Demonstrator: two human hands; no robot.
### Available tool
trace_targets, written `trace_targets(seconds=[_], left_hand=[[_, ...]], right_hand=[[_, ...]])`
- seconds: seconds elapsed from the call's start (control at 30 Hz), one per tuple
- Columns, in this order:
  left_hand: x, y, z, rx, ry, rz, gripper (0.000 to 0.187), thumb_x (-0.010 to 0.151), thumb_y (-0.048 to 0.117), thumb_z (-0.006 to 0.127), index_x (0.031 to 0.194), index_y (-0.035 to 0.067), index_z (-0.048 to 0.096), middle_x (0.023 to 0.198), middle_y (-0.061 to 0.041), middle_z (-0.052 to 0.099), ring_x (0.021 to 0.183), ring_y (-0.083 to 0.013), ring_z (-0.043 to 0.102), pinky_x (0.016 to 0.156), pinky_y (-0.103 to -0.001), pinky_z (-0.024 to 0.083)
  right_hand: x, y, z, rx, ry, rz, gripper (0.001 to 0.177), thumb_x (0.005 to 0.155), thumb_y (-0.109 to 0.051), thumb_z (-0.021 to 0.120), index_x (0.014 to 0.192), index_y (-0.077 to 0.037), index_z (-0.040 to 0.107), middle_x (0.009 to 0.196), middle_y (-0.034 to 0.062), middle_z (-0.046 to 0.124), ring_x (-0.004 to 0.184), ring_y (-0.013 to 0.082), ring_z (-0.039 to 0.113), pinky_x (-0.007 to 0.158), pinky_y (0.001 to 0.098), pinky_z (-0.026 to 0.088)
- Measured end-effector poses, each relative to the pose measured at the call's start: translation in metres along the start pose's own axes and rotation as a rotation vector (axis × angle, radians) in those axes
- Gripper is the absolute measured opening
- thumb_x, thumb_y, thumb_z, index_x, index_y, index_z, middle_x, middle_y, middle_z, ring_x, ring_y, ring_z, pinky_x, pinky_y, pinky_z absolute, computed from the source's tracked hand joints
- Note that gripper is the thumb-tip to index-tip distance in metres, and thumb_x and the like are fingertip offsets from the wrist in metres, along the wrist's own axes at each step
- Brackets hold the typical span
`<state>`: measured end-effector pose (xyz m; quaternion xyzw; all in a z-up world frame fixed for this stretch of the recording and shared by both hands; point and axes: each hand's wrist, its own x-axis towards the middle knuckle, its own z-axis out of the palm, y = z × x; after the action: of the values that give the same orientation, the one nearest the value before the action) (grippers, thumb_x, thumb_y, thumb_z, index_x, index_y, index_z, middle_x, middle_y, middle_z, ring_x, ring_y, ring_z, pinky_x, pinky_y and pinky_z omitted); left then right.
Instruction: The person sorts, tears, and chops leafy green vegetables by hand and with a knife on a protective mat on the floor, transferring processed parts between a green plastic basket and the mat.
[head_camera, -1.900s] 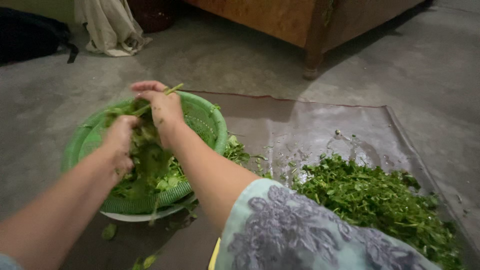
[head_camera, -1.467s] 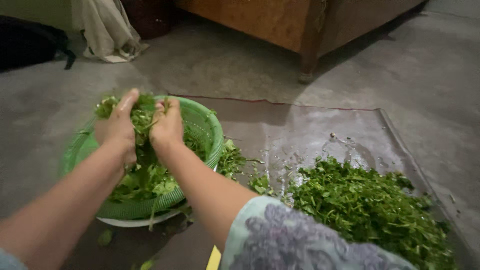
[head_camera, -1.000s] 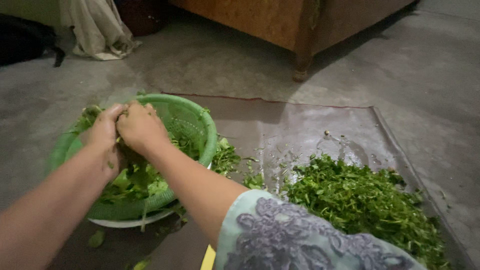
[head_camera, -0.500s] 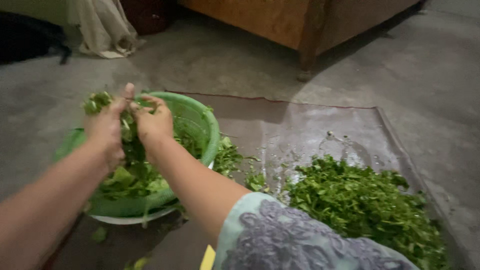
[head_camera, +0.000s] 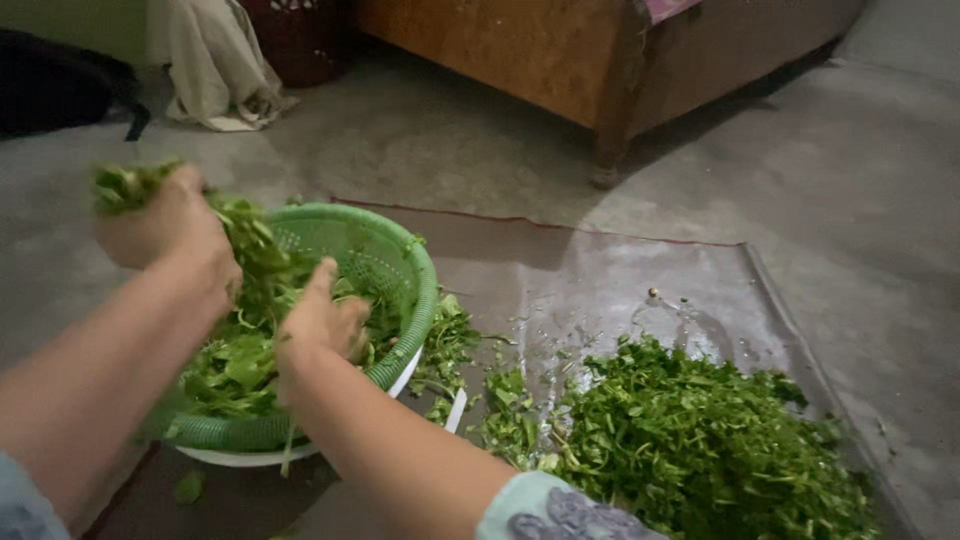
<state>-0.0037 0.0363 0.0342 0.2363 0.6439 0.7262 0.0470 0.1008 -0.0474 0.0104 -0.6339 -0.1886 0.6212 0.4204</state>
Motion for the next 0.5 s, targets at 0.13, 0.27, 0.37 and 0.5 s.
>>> trace_targets(seconds=[0.13,0.27,0.37,0.5], left_hand=[[-0.005,0.018,-0.001,-0.045,-0.056,0.234,0.047,0.076,0.015,0.079,0.112,0.001,0.053,0.102,-0.011,0.065,0.083,-0.0209,0.067,0.070,-0.034,0.057],[-0.025,0.005,0.005,0.049,-0.165,0.246,0.037,0.079,0.016,0.079,0.106,0.002,0.057,0.098,-0.010,0.067,0.079,-0.0206,0.067,0.066,-0.035,0.055],[-0.035,-0.006,0.003,0.126,-0.299,0.152,0.030,0.082,0.016,0.078,0.101,0.003,0.059,0.095,-0.009,0.068,0.076,-0.0203,0.066,0.064,-0.035,0.054],[-0.037,0.002,-0.001,-0.139,-0.722,-0.315,0.019,0.087,0.019,0.073,0.095,0.005,0.063,0.091,-0.007,0.069,0.072,-0.0200,0.066,0.059,-0.039,0.053]], right_hand=[[0.012,0.010,-0.004,0.518,-0.408,0.359,0.083,0.097,-0.076,0.038,0.160,-0.033,0.005,0.162,0.0254,0.027,0.140,0.0429,0.052,0.108,0.0523,0.052],[0.052,-0.019,0.016,0.651,-0.635,0.127,0.099,0.088,-0.086,0.042,0.143,-0.006,0.055,0.135,0.0211,0.060,0.112,0.0315,0.066,0.086,0.0451,0.060],[0.062,-0.032,0.022,0.612,-0.512,-0.002,0.078,0.093,-0.070,0.058,0.132,-0.002,0.063,0.119,0.0143,0.070,0.101,0.0245,0.071,0.082,0.0414,0.060],[0.060,-0.038,0.016,0.322,-0.449,-0.322,0.058,0.089,-0.051,0.060,0.120,-0.003,0.067,0.105,0.0104,0.066,0.091,0.0258,0.061,0.076,0.0465,0.050]])
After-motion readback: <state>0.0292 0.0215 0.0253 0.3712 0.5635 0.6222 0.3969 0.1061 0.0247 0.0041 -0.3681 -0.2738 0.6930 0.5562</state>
